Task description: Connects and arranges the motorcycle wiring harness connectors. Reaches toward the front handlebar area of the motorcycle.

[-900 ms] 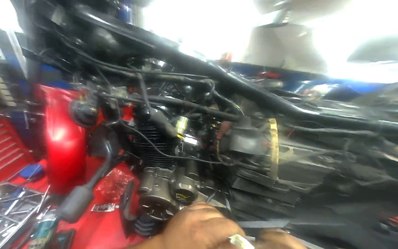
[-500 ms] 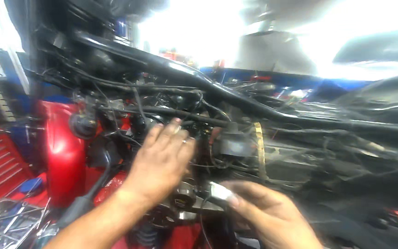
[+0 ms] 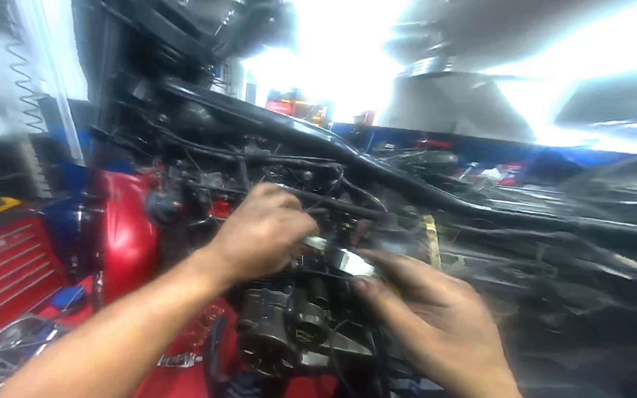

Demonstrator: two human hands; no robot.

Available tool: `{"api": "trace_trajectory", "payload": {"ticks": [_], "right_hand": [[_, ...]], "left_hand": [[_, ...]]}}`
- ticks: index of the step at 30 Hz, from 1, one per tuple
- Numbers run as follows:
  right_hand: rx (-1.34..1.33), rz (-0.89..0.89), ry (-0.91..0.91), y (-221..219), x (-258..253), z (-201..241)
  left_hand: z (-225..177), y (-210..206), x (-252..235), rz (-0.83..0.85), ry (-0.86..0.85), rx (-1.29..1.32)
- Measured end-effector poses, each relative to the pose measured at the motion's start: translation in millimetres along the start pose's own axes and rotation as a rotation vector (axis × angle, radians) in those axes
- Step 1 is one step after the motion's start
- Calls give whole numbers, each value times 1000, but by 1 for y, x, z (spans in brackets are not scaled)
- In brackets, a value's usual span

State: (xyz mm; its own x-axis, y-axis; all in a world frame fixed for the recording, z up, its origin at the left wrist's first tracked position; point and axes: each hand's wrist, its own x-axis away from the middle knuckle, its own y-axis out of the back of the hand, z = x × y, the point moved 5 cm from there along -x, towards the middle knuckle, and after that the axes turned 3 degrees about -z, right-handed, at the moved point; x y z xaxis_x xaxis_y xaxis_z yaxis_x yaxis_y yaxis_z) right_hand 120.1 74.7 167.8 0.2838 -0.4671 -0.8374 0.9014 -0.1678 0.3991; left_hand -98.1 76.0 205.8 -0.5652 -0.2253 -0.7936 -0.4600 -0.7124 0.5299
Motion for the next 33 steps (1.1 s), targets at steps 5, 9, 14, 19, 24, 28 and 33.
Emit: {"api": "trace_trajectory", "payload": {"ticks": [5,9,14,19,24,28,33], "right_hand": [[224,-124,48,-13,-4,12],[316,-129,60,-21,-8,16],[557,-91,188,-30,-6,19],[628,-35,309,-31,-5,16],[474,-22,152,-33,-7,8],[550,21,202,-40,-12,8],[444,96,228,-40,-21,-6]], "left_hand": [[-3,-7,7,-199,-21,-15],[-4,-10,9,-199,-58,-42],[-3,-14,9,-146,-33,-42],[-2,-17,8,-78,20,-13],[-6,-20,8,-52,34,-60],[-5,-21,11,-102,34,-15],[-4,-23,12,-73,14,22]]}}
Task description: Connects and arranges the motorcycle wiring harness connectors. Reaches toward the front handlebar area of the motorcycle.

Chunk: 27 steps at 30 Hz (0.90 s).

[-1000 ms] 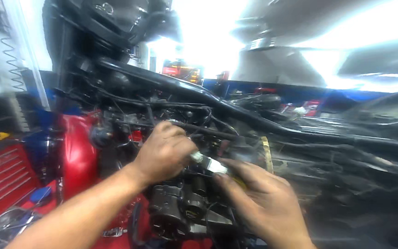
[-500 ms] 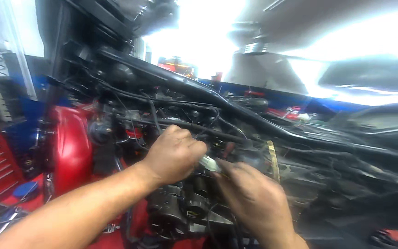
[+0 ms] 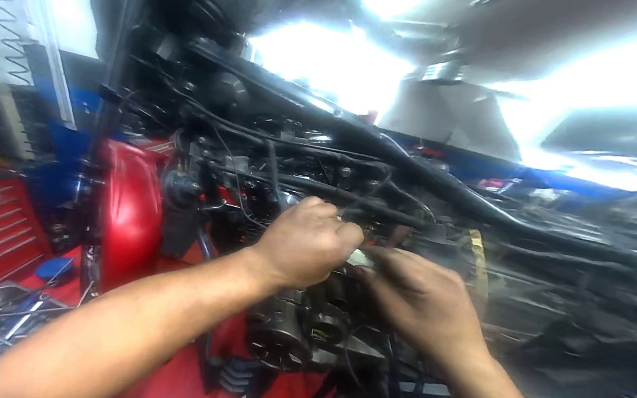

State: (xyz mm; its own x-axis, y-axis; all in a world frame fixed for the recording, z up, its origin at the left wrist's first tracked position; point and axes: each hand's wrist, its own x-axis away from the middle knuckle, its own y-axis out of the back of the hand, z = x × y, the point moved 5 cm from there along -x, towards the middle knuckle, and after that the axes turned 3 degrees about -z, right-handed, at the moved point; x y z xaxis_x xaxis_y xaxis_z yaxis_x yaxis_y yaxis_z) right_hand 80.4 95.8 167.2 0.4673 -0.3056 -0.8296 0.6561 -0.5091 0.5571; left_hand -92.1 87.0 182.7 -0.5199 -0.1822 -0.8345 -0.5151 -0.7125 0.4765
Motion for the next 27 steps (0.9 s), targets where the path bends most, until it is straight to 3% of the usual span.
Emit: {"api": "trace_trajectory", "payload": {"ticks": [8,11,16,21,25,27], "right_hand": [[32,-33,2,4,-20,19],[-37,26,-100,3,-6,18],[-316,208,-491,-7,38,0],[-316,200,-471,-5,50,5],[-410,232,-374,-1,53,19],[-444,208,-363,7,57,22]], "left_hand": [[11,9,-4,27,88,13],[18,27,0,138,117,-13],[43,44,7,346,166,-173],[30,19,-6,550,134,-176],[38,1,-25,797,440,45],[41,-2,-37,859,571,-4]]}}
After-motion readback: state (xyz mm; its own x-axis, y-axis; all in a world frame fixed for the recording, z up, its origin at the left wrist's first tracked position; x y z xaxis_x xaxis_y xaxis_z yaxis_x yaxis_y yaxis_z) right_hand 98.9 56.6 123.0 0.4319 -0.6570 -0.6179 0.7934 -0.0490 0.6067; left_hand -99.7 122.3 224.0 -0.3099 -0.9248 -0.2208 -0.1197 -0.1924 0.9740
